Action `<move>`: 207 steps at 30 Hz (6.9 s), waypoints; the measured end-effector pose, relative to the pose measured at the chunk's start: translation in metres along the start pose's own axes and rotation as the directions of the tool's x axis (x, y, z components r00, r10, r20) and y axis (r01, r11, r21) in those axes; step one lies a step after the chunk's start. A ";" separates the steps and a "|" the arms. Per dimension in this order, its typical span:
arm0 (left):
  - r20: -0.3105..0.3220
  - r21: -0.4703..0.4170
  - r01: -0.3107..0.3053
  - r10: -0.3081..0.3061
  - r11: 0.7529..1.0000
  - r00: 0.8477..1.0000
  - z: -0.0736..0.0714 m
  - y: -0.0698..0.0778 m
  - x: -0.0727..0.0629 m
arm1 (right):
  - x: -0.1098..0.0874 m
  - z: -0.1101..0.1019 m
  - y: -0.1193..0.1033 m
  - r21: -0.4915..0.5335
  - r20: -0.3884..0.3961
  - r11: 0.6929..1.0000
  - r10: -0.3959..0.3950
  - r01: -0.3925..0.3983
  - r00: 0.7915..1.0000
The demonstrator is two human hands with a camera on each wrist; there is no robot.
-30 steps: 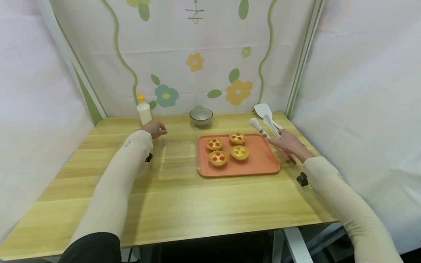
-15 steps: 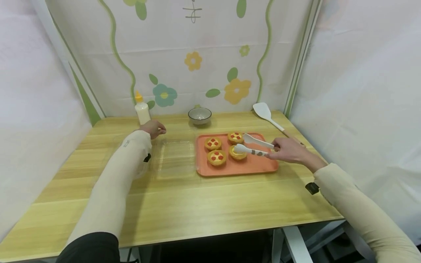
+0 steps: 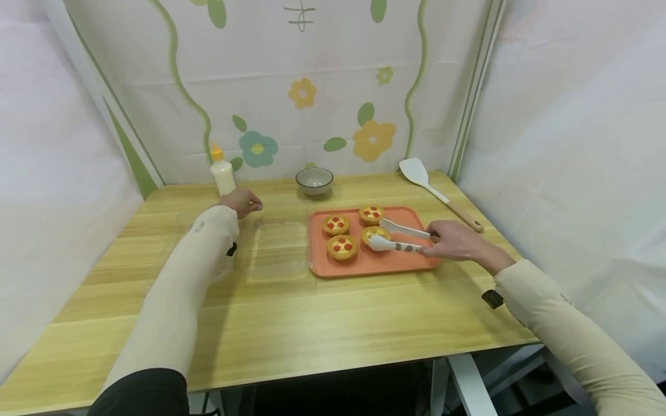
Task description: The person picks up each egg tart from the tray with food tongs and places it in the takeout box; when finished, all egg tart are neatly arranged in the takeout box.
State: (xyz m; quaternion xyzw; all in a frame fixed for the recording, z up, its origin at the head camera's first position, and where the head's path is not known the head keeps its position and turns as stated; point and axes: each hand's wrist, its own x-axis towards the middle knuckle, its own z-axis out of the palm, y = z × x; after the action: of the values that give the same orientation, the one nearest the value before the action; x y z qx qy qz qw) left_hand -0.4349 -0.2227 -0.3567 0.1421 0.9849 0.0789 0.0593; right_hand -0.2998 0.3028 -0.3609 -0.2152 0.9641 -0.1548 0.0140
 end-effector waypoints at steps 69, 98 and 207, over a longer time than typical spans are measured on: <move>-0.023 -0.007 0.007 -0.007 1.000 1.000 -0.006 0.009 -0.008 | 0.124 0.041 -0.204 -0.042 0.207 0.909 -0.399 0.416 0.893; -0.023 0.018 -0.024 0.024 1.000 0.999 -0.006 0.009 -0.013 | 0.058 -0.002 -0.102 -0.077 0.029 0.980 -0.182 0.184 0.983; 0.002 0.048 0.022 -0.022 0.999 1.000 -0.010 0.008 -0.008 | 0.149 0.044 -0.219 -0.053 0.227 0.969 -0.223 0.241 0.948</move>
State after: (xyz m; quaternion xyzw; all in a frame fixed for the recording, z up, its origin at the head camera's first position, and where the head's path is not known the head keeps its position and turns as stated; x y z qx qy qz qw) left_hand -0.4262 -0.2185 -0.3444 0.1330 0.9879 0.0543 0.0581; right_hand -0.3413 0.0395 -0.3298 -0.3431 0.9301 -0.0922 0.0933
